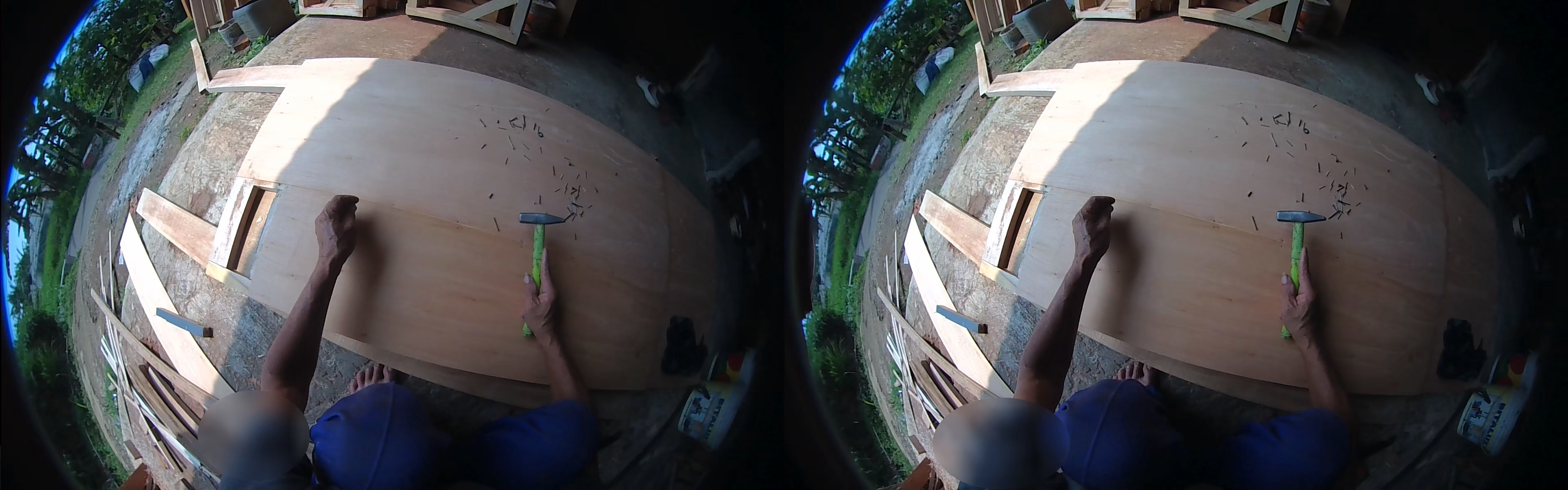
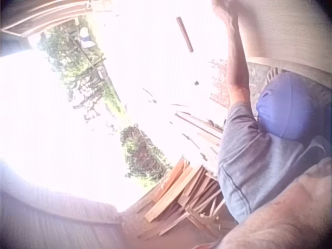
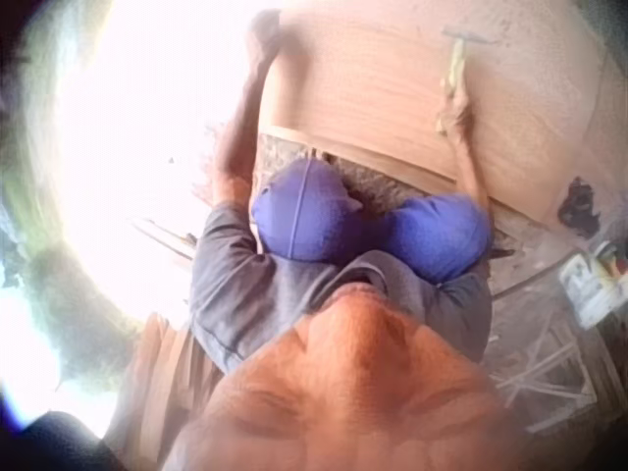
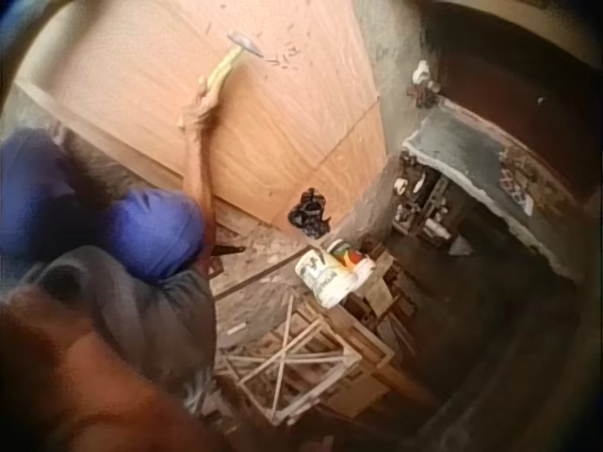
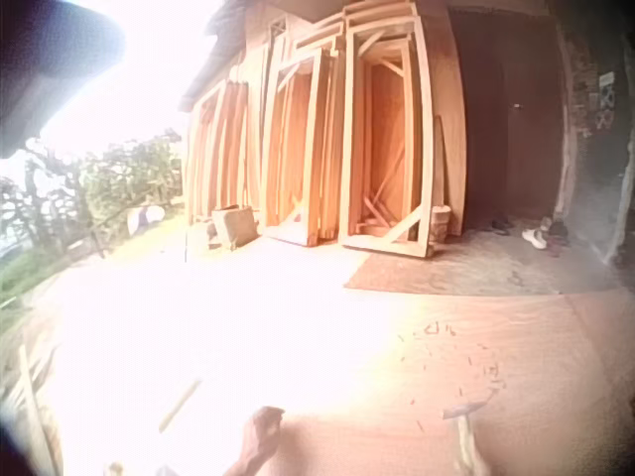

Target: The person hammers nails into a wooden frame using a hammer, then places a large plywood sheet over the frame and continues hammering nails to secure it. The person works on a concrete floor in an outdoor or semi-outdoor area with scattered wood pieces and tools.

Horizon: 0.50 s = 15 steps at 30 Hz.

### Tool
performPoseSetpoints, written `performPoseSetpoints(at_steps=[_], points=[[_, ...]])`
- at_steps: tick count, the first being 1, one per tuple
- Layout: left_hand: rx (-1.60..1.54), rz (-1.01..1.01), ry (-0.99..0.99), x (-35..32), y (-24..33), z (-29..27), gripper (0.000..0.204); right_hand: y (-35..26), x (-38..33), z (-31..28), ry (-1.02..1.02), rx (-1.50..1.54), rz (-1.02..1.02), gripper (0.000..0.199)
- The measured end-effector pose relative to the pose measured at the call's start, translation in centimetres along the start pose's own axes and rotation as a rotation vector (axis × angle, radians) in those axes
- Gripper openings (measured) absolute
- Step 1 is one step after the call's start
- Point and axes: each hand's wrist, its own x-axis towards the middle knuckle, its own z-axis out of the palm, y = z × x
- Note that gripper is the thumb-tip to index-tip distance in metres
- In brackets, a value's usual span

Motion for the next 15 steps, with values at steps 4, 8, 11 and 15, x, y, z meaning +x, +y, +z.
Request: performPoseSetpoints(at_steps=[4,8,11,15], points=[[0.107,0.048,0.051,-2.1,-1.4,-0.9,0.013,-7.7,1.8,0.7,-0.282,-0.404,-0.114,0.067],[0.088,0.088,0.055,-2.1,-0.3,0.5,0.012,-9.7,2.2,2.0,-0.352,-0.543,-0.278,0.068],[0.027,0.036,0.087,-2.3,0.0,0.9,0.012,-10.4,2.1,3.1,-0.351,-0.584,-0.301,0.068],[-0.036,-0.003,0.084,-2.5,-0.4,1.6,0.013,-7.4,1.5,3.7,-0.337,-0.567,-0.316,0.069]])
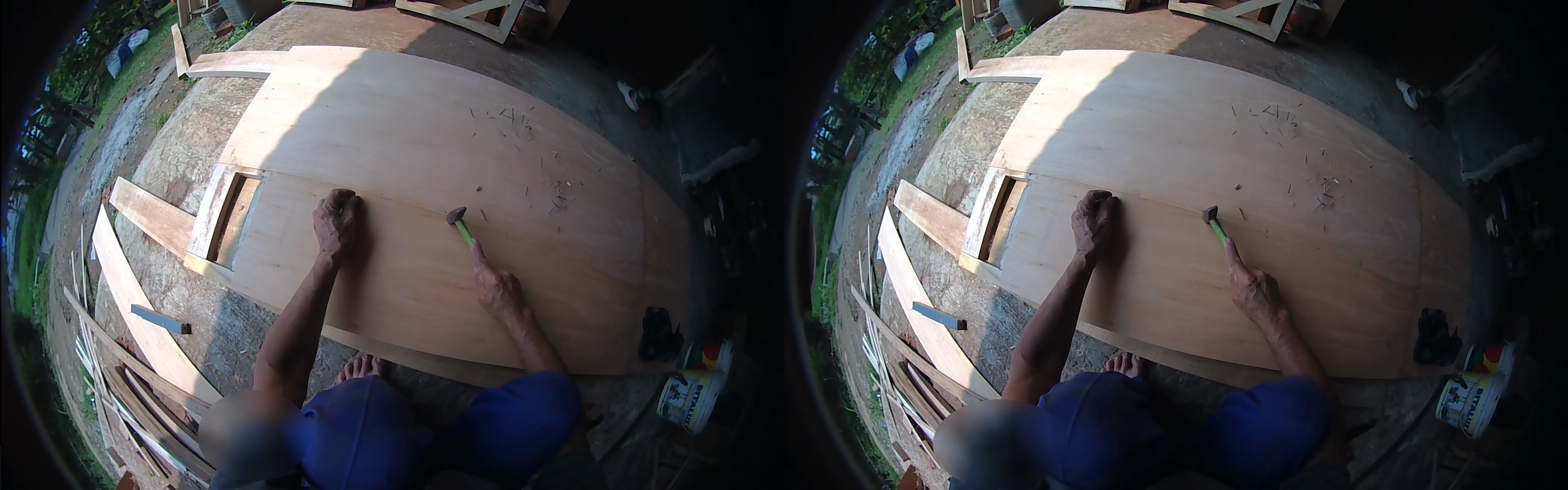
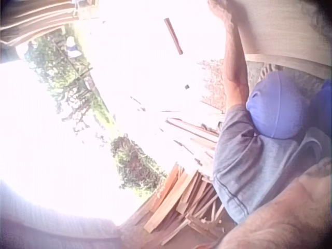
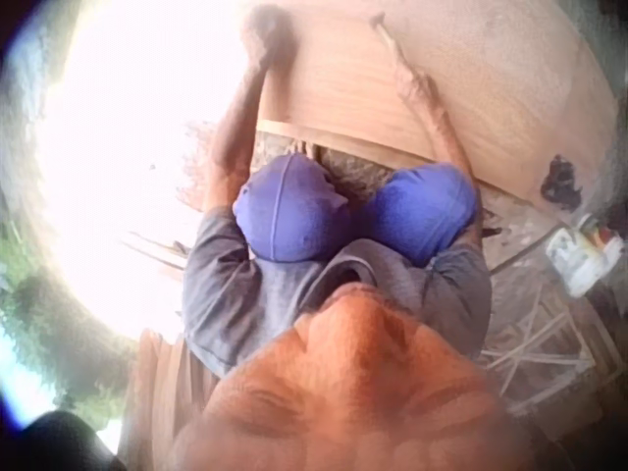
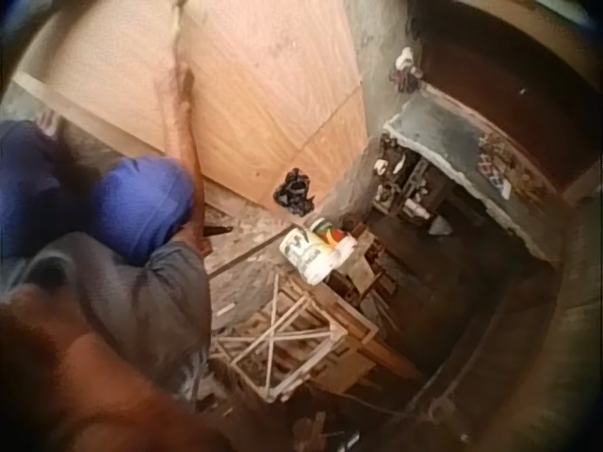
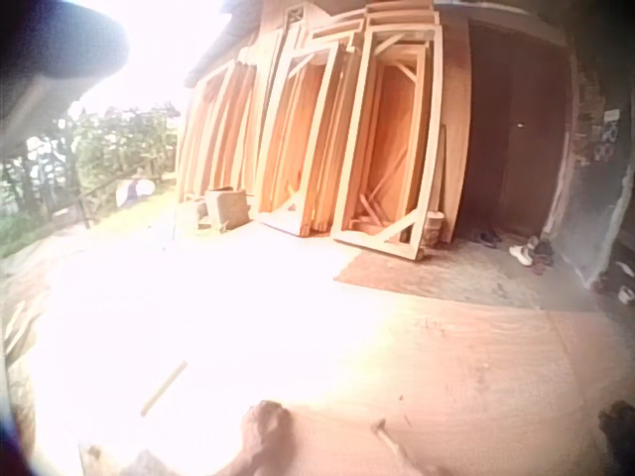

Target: The person hammers nails into a wooden frame using a hammer, then places a large plywood sheet over the frame and continues hammering nails to secure it. The person works on a concrete floor in an outdoor or semi-outdoor area with scattered wood pieces and tools.

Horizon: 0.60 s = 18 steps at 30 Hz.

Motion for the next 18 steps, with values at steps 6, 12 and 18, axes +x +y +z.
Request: performPoseSetpoints(at_steps=[6,12,18], points=[[0.059,0.165,-0.026,1.4,-1.1,0.5,0.017,-1.7,3.0,-3.2,-0.059,0.118,0.142,0.068],[0.280,0.074,-0.145,0.7,2.5,0.6,0.022,-2.3,5.0,-8.9,-0.088,0.219,0.096,0.066],[0.290,0.100,-0.132,0.4,2.9,0.8,0.025,-4.0,8.0,-10.1,-0.125,0.340,0.101,0.064]])
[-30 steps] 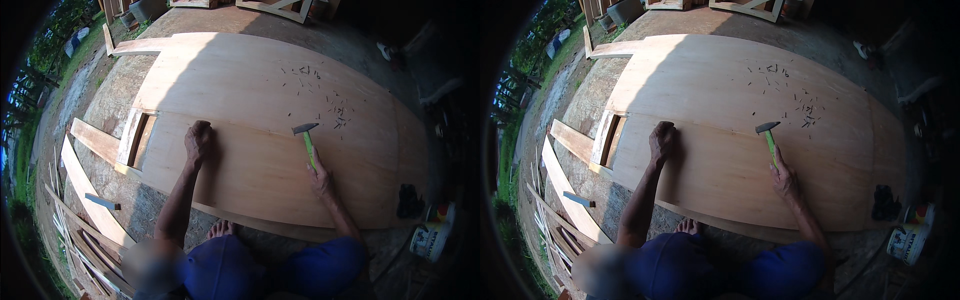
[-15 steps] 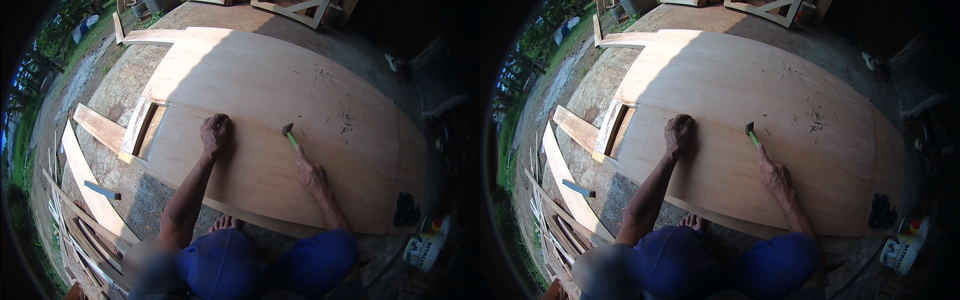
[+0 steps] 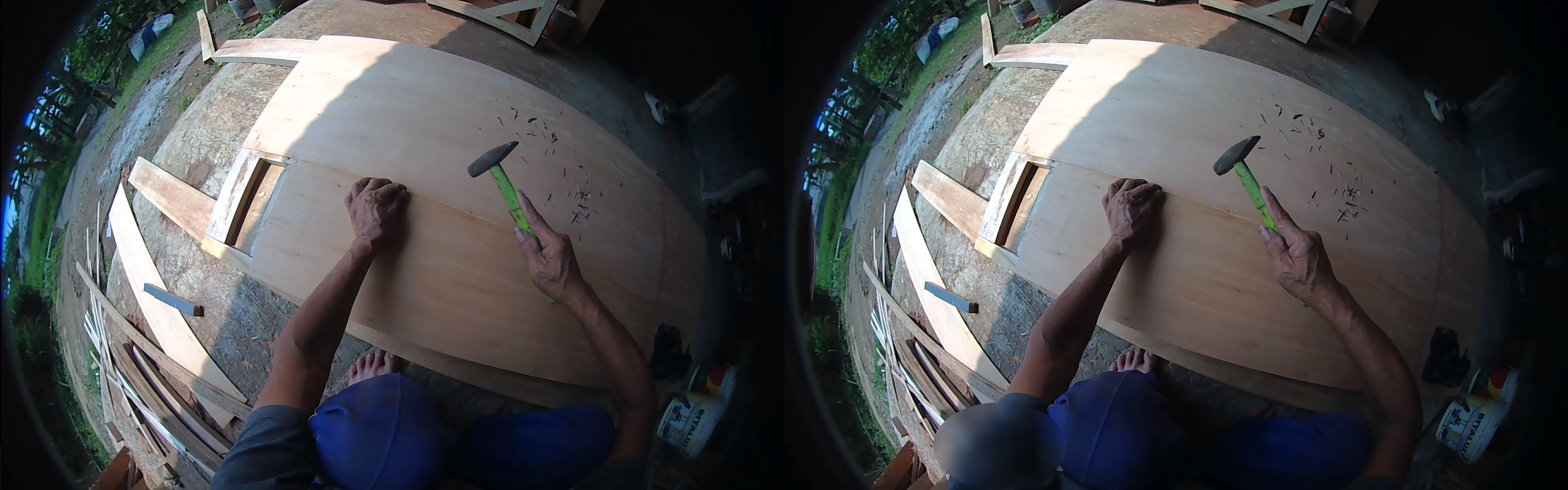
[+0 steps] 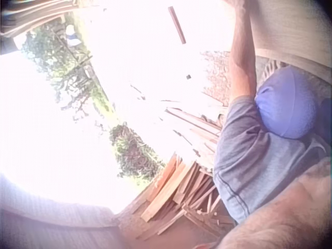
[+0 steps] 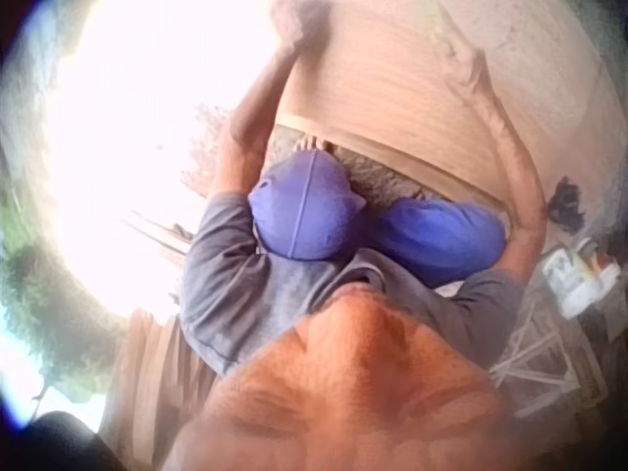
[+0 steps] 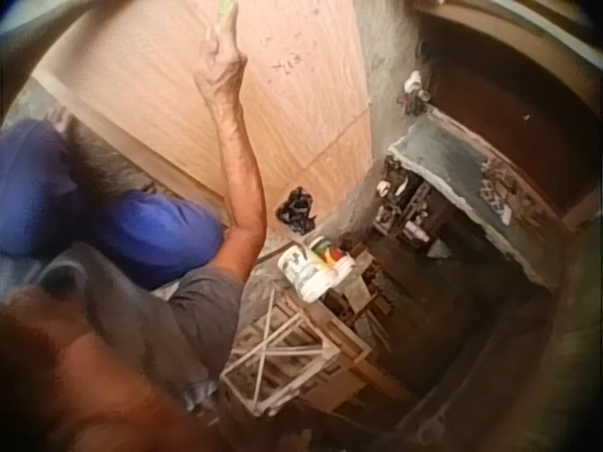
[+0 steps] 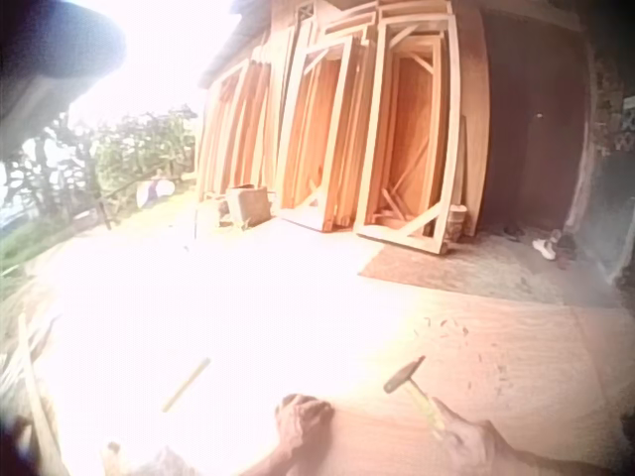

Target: The person hammers nails into a wooden frame using a hammer, then places a large plywood sheet over the frame and continues hammering nails to secure it. The person works on a concrete floor in an outdoor or semi-outdoor area with scattered wood pieces and tools.

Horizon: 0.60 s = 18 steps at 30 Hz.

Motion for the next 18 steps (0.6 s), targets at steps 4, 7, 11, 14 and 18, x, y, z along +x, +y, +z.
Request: performPoseSetpoints(at_steps=[4,7,11,14,18], points=[[0.022,0.000,-0.007,0.1,0.3,0.0,0.024,-0.7,1.6,1.1,-0.050,0.004,-0.041,0.063],[0.029,0.022,-0.014,0.0,0.0,-0.3,0.022,-2.1,2.7,3.4,-0.148,-0.097,-0.035,0.066],[-0.009,0.039,-0.025,0.0,0.6,0.2,0.019,0.4,3.2,9.5,-0.112,-0.212,-0.090,0.065],[-0.016,0.043,0.002,0.1,0.0,0.4,0.018,0.4,3.3,13.1,-0.047,-0.174,-0.106,0.067],[0.003,0.008,-0.025,0.0,0.0,0.4,0.018,-0.4,2.8,14.7,0.029,-0.232,-0.139,0.068]])
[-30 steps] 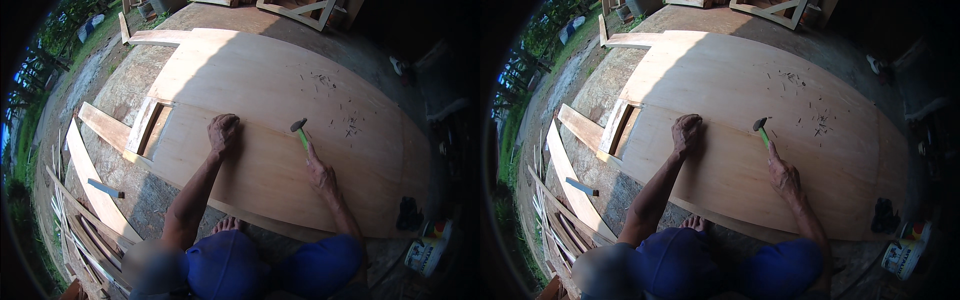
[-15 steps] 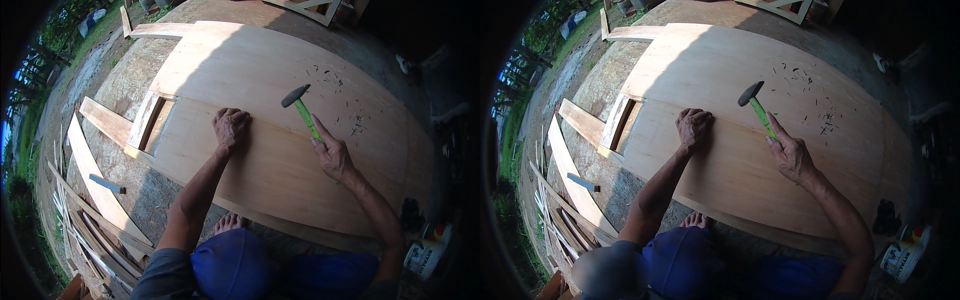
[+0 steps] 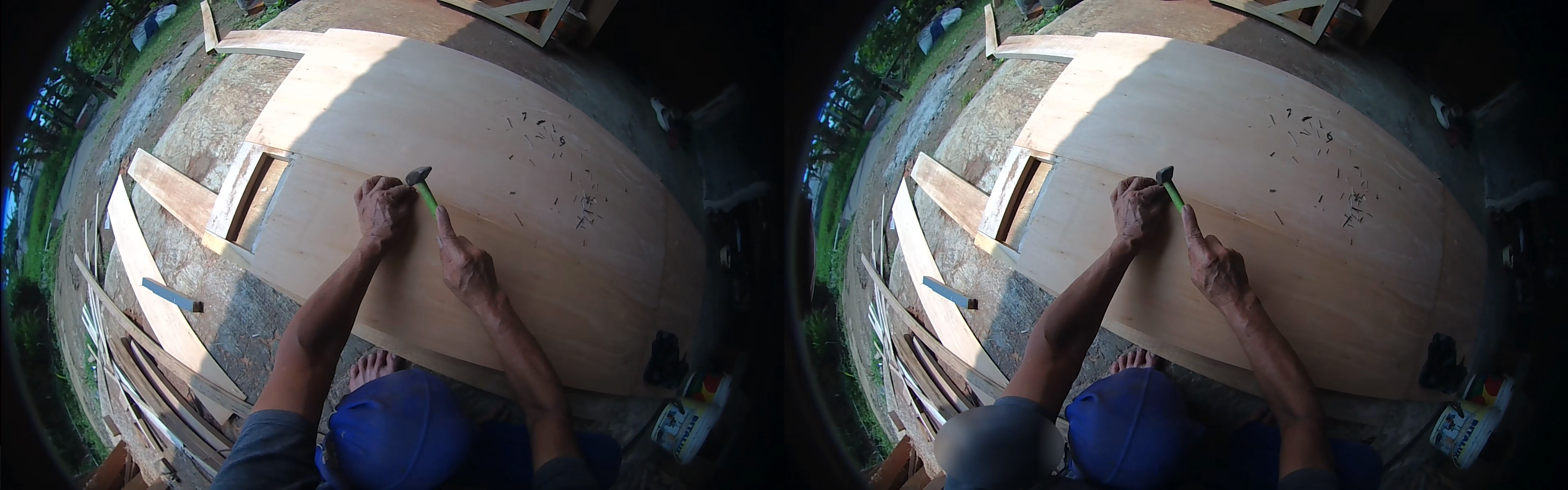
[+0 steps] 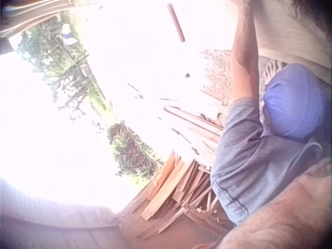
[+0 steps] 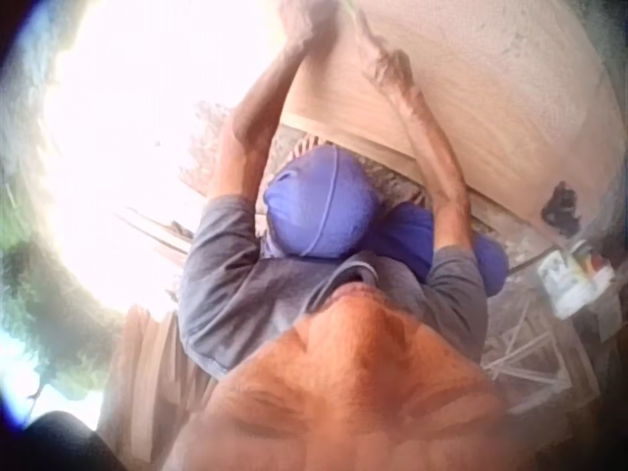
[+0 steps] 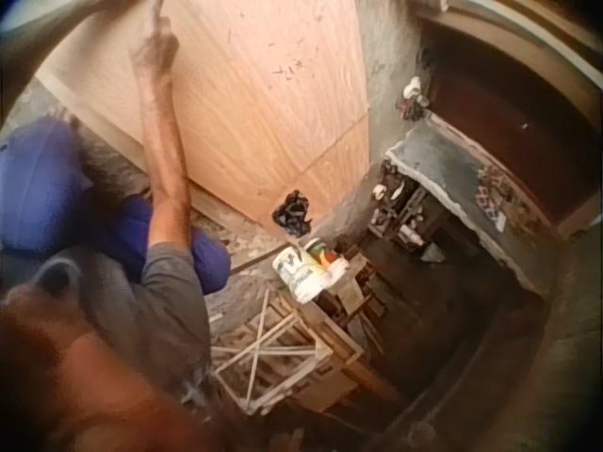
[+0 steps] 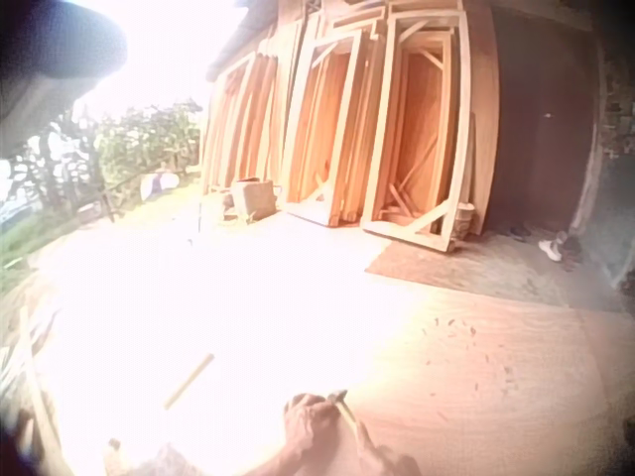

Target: The person hammers nails into a wooden frame using a hammer, then places a large plywood sheet over the frame and continues hammering nails to secure it. The person works on a concrete floor in an outdoor or semi-outdoor area with scattered wood pieces and tools.

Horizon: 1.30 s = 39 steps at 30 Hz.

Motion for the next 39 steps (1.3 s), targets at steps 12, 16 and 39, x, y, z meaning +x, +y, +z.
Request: performPoseSetpoints(at_steps=[12,16,39], points=[[-0.050,-0.002,-0.012,0.2,0.2,0.2,0.020,0.1,0.8,-0.8,-0.069,-0.045,0.094,0.068],[-0.176,0.009,0.182,0.4,-2.8,1.7,0.023,-2.6,0.5,-2.6,0.110,0.036,-0.030,0.069],[-0.069,0.107,0.091,0.2,-3.4,2.3,0.039,-0.6,-0.2,0.3,0.211,0.088,-0.081,0.069]])
